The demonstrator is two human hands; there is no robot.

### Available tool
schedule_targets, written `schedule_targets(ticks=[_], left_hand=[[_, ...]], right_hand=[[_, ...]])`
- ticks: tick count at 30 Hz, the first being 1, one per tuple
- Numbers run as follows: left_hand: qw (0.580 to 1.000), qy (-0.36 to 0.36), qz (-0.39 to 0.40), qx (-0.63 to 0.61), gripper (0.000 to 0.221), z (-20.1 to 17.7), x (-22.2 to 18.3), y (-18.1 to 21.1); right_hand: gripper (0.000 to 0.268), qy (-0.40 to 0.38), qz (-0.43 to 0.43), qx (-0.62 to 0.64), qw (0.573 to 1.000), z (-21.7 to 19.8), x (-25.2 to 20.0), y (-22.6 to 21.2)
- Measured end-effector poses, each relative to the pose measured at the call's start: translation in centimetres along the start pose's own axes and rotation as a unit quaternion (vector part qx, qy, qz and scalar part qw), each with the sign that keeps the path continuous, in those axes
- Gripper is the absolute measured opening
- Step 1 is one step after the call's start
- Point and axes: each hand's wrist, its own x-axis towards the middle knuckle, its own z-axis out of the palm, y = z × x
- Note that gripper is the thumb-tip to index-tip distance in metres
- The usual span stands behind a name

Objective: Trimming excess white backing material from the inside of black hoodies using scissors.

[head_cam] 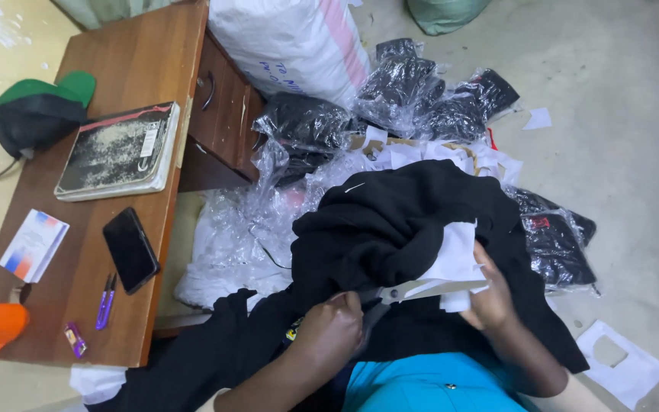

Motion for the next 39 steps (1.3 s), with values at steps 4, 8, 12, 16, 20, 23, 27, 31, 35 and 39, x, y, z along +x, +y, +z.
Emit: schedule_targets(ticks=[4,8,12,16,20,23,27,31,35,39], left_hand=[[0.979,0.03,0.038,0.196,0.012,-1.5,-0.4,-0.6],[0.998,0.007,0.035,0.06,0.017,-3.5,-1.3,-1.3],[0.96,-0.21,-0.084,-0.163,0.016,-5.4,-1.8,-0.1],[0.933,-0.251,-0.12,-0.229,0.023,-6.9,-1.2,1.3],[0.939,-0.225,-0.104,-0.238,0.021,-7.7,-0.6,2.0],[0.92,-0.249,-0.127,-0.274,0.021,-8.8,0.3,2.6],[0.927,-0.246,-0.092,-0.266,0.012,-8.2,0.4,2.4],[0.905,-0.294,-0.129,-0.279,0.018,-10.2,1.4,3.4],[0.915,-0.274,-0.107,-0.276,0.01,-9.0,1.3,3.4],[0.942,-0.219,-0.076,-0.243,0.016,-7.2,1.2,2.3]], right_hand=[[0.115,-0.142,0.101,0.221,0.96,-1.0,1.0,-1.2],[0.055,-0.002,0.158,0.047,0.986,-0.2,0.1,-7.2],[0.032,-0.056,0.05,0.02,0.997,-1.4,-2.1,-9.6],[0.031,-0.056,0.054,0.071,0.994,-0.7,-3.0,-8.2],[0.033,-0.043,0.045,0.108,0.992,0.2,-4.5,-6.4],[0.024,-0.056,-0.013,0.015,0.998,0.5,-5.0,-6.3],[0.027,-0.042,0.019,0.05,0.998,0.9,-5.5,-6.6],[0.014,-0.071,-0.027,0.033,0.997,0.8,-5.8,-5.2],[0.023,-0.085,0.005,0.135,0.987,1.3,-6.1,-5.4],[0.028,-0.064,0.061,0.127,0.988,0.3,-5.3,-5.3]])
